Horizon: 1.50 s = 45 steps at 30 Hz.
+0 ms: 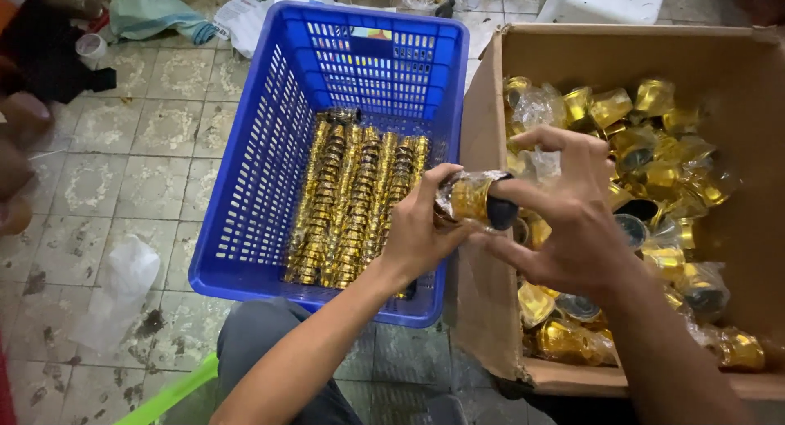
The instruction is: Unwrapping gold-colored decorative items from a box and arranging them neatly in a plastic basket.
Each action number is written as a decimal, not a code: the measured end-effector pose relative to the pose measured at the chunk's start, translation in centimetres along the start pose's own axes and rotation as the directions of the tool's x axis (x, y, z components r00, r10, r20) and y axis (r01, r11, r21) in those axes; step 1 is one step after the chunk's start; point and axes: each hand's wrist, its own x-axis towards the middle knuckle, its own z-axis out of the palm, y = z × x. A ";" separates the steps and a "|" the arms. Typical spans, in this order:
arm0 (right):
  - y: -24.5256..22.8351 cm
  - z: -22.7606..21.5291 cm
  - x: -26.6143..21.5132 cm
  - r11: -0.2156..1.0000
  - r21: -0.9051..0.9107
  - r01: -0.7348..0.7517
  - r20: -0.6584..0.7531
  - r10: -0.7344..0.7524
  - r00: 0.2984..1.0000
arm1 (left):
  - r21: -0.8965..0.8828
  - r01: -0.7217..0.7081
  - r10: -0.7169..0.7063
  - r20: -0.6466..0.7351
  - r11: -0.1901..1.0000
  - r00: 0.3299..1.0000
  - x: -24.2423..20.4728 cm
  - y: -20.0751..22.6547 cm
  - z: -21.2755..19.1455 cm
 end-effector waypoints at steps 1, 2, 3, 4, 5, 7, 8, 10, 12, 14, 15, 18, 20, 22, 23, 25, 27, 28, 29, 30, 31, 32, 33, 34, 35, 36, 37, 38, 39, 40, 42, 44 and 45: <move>0.2 0.4 0.0 0.996 -0.090 -0.023 -0.016 0.021 1.000 | 0.016 -0.086 0.085 0.021 0.996 0.996 -0.1 -0.4 0.2; 0.4 0.7 -0.1 0.983 -0.179 -0.046 -0.033 0.041 0.999 | 0.031 -0.171 0.169 0.044 0.985 0.985 -0.2 -0.8 0.5; 0.3 0.9 -0.2 0.983 -0.178 -0.046 -0.033 0.040 0.999 | 0.032 -0.170 0.169 0.044 0.985 0.985 -0.3 -0.8 0.6; 0.2 1.1 -0.3 0.980 -0.199 -0.027 -0.018 0.024 1.000 | 0.052 -0.178 0.175 0.044 0.983 0.984 -0.4 -0.7 0.6; 0.2 1.2 -0.4 0.975 -0.222 -0.008 -0.002 0.008 1.000 | 0.071 -0.186 0.183 0.043 0.980 0.982 -0.4 -0.7 0.8; 0.3 1.3 -0.5 0.975 -0.221 -0.005 -0.010 0.003 1.000 | 0.076 -0.173 0.172 0.029 0.982 0.985 -0.4 -0.7 0.8; 0.4 1.3 -0.5 0.976 -0.219 -0.002 -0.018 -0.002 1.000 | 0.082 -0.160 0.159 0.015 0.984 0.987 -0.4 -0.7 0.9; 0.8 1.1 -0.5 0.965 -0.260 0.023 -0.028 -0.031 0.999 | 0.079 -0.126 0.124 0.035 0.989 0.992 -0.3 0.1 0.5; 0.8 0.6 -0.4 0.951 -0.304 0.048 -0.038 -0.062 0.997 | 0.076 -0.097 0.093 0.054 0.992 0.994 0.0 0.3 0.4; 0.0 -0.2 -0.3 0.934 -0.332 0.129 -0.066 -0.160 0.985 | 0.095 0.015 -0.032 0.182 0.995 0.983 0.0 0.2 0.3; -0.2 -0.4 -0.2 0.935 -0.330 0.132 -0.063 -0.162 0.985 | 0.095 0.019 -0.036 0.180 0.995 0.983 -0.1 0.5 0.2; -0.6 -0.9 -0.2 0.917 -0.385 0.101 -0.054 -0.131 0.990 | 0.059 0.036 -0.049 0.220 0.998 0.974 -0.1 1.1 0.0; -0.6 -0.8 -0.5 0.903 -0.420 0.095 0.005 -0.102 0.995 | -0.065 -0.013 0.024 0.176 0.998 0.984 -0.3 1.3 0.1; -0.3 -0.4 -0.4 0.916 -0.384 0.115 0.014 -0.118 0.993 | -0.061 -0.009 0.019 0.165 0.998 0.986 -0.3 1.1 0.1; -0.2 -0.1 -0.3 0.928 -0.347 0.135 0.021 -0.136 0.991 | -0.058 -0.006 0.014 0.154 0.998 0.988 -0.3 1.0 0.1; 0.2 0.1 -0.3 0.926 -0.342 0.160 -0.035 -0.183 0.983 | -0.048 -0.002 0.010 0.166 0.999 0.986 -0.2 1.2 -0.1; 0.3 0.1 -0.2 0.921 -0.341 0.186 -0.090 -0.229 0.969 | -0.040 0.000 0.007 0.176 0.999 0.984 -0.2 1.2 0.0; 0.3 0.0 -0.1 0.912 -0.354 0.205 -0.134 -0.266 0.955 | -0.022 -0.004 0.008 0.171 1.000 0.985 -0.2 1.1 0.2; 0.2 -0.1 -0.1 0.903 -0.367 0.222 -0.176 -0.302 0.937 | -0.004 -0.007 0.008 0.166 1.000 0.986 -0.3 1.0 0.3; 0.2 -0.2 -0.2 0.903 -0.366 0.223 -0.175 -0.302 0.937 | -0.004 -0.005 0.006 0.165 1.000 0.986 -0.3 0.9 0.3; 0.3 -0.2 -0.4 0.924 -0.305 0.229 -0.165 -0.288 0.943 | 0.005 -0.007 0.006 0.171 1.000 0.985 -0.3 0.9 0.3; 0.3 -0.2 -0.5 0.942 -0.242 0.233 -0.154 -0.274 0.949 | 0.014 -0.010 0.007 0.177 1.000 0.984 -0.3 0.9 0.3; 0.3 -0.3 -0.5 0.942 -0.241 0.233 -0.154 -0.274 0.949 | 0.014 -0.008 0.006 0.177 1.000 0.984 -0.2 0.9 0.2; 0.3 -0.4 -0.5 0.934 -0.257 0.248 -0.167 -0.296 0.940 | 0.020 0.016 -0.020 0.186 1.000 0.982 -0.1 0.9 0.1; 0.2 -0.5 -0.6 0.925 -0.274 0.263 -0.180 -0.318 0.931 | 0.025 0.040 -0.044 0.197 0.999 0.979 0.0 1.0 0.0; 0.0 -0.7 -0.5 0.925 -0.274 0.261 -0.180 -0.316 0.932 | 0.024 0.040 -0.044 0.198 0.999 0.979 0.3 1.0 -0.1; -0.3 -0.9 -0.4 0.962 -0.135 0.236 -0.202 -0.260 0.944 | -0.035 0.083 -0.074 0.221 0.996 0.972 0.5 1.0 -0.2; -0.5 -1.0 -0.2 0.978 0.009 0.208 -0.217 -0.201 0.955 | -0.092 0.128 -0.101 0.246 0.988 0.964 0.8 1.0 -0.4; -0.4 -1.0 -0.2 0.978 0.010 0.209 -0.216 -0.202 0.955 | -0.092 0.128 -0.102 0.245 0.987 0.964 0.7 1.2 -0.5; -0.3 -0.9 -0.1 0.981 0.029 0.191 -0.240 -0.178 0.954 | -0.168 0.150 -0.101 0.268 0.974 0.958 0.7 1.3 -0.7; -0.2 -0.8 0.0 0.983 0.051 0.175 -0.262 -0.156 0.952 | -0.242 0.173 -0.099 0.289 0.955 0.952 0.6 1.8 -1.0; -0.4 -0.9 0.0 0.992 0.062 0.108 -0.216 -0.092 0.972 | -0.343 0.071 0.018 0.249 0.937 0.968 0.6 2.6 -1.2; -0.3 -0.8 -0.1 0.992 0.063 0.107 -0.216 -0.091 0.972 | -0.343 0.072 0.018 0.250 0.937 0.968 0.6 2.7 -1.2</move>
